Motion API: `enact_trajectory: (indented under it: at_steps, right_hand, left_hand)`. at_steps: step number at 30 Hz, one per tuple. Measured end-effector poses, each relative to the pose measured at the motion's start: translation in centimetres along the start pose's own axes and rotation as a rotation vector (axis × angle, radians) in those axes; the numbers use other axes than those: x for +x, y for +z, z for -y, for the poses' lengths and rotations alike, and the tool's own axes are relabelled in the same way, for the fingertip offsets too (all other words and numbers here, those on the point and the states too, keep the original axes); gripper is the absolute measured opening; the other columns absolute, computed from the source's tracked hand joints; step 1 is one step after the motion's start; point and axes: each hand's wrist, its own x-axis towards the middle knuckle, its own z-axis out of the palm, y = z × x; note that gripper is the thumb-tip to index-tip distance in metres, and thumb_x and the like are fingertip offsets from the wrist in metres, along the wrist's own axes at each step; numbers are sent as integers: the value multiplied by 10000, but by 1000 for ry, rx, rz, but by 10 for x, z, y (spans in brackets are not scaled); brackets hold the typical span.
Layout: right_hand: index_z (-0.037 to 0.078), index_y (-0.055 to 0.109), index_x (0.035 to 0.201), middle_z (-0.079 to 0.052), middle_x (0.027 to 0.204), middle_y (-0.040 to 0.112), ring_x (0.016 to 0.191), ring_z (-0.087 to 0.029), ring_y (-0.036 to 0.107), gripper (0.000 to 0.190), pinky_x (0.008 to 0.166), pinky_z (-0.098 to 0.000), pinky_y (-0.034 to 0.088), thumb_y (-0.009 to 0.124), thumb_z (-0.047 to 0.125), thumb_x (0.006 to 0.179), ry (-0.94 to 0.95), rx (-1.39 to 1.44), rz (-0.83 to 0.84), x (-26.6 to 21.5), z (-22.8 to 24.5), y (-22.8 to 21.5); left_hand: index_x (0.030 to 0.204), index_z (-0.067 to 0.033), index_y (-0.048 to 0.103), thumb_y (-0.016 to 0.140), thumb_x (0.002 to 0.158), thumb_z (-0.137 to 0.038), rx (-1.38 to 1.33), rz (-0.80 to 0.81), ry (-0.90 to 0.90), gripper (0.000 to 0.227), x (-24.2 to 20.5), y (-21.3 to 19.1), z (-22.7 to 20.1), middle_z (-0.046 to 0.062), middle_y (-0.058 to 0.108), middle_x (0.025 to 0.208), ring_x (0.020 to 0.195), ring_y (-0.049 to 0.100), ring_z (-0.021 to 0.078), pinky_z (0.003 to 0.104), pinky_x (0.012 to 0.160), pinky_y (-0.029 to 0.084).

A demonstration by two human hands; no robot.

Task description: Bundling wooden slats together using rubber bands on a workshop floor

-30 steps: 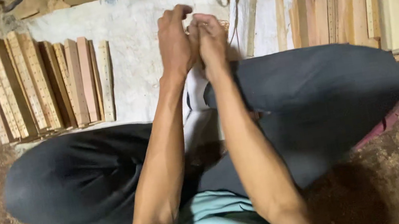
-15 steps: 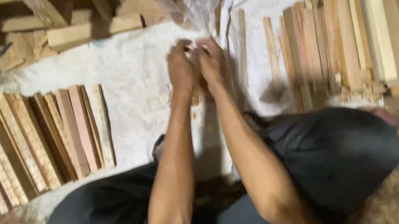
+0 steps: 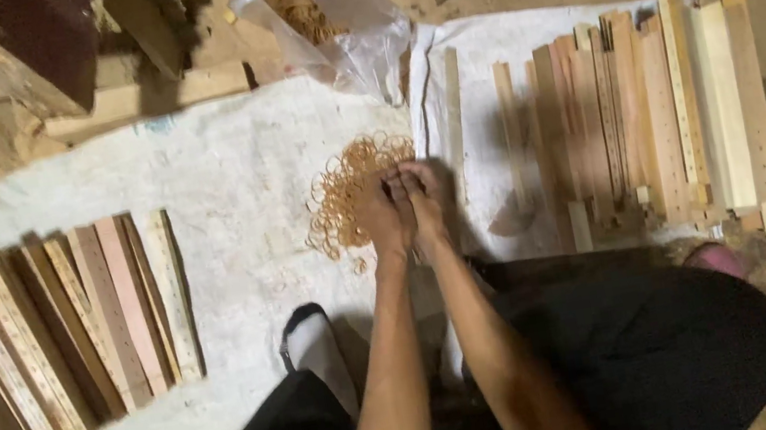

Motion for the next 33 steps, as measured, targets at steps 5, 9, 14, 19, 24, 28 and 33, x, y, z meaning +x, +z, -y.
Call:
enact_trajectory:
  at_steps: [5,9,14,19,24,28,33]
  right_hand:
    - [111,730,1041,-112,1006,695,965,-274,676,89,900,-411,519,676,112,971,107,35,46,-69,-24,-36]
    - [147,680,1142,-58,987,687,825,-173,689,195,705,-317,628,620,70,974,368,201,-55,-65,-43,-73]
    - [158,672,1137,-59,963,694,802,-160,699,172,653,-285,626,587,137,989,444,199,-202,-70,-42,-108]
    - [179,661,1148,-52,982,664,796,-135,678,189,612,-247,612,604,133,974,396,233,-256,-67,-75,-121]
    - [173,695,1138,-82,994,735,864,-187,718,340,759,-356,665,598,413,919,634,452,-456,-51,-68,-126]
    - [106,626,1340,-176,1228,703,1160,-301,690,564,957,-448,602,580,528,969,611,570,-368,-50,-72,-125]
    - [179,745,1145,-108,945,707,881,-205,694,337,755,-322,638,701,324,844,478,102,-403,-36,-98,-119]
  left_hand:
    - [1038,-35,657,595,921,-102,-163,84,42,149,-27,-1,-2,260,683,962,1022,665,471,543,895,520]
    - [1042,-76,643,623,932,-185,-39,176,14,157,-42,4,-26,199,700,952,974,695,412,509,861,548]
    - [1107,-101,654,609,947,-222,-53,266,2,205,-58,19,-2,206,689,970,975,693,424,506,851,557]
    - [1140,-156,660,606,951,-295,-94,301,-57,241,-66,22,1,159,680,992,995,697,372,480,862,558]
    - [1210,-164,655,424,1021,-613,-402,288,-345,539,-66,31,33,168,737,1079,1017,721,327,456,894,587]
    - [1232,-104,647,376,1045,-619,-602,176,-436,611,-67,16,12,154,716,1089,994,673,264,402,886,570]
    - [1249,-67,672,436,1056,-528,-563,192,-440,553,-62,15,-1,178,729,1106,1003,689,265,382,892,586]
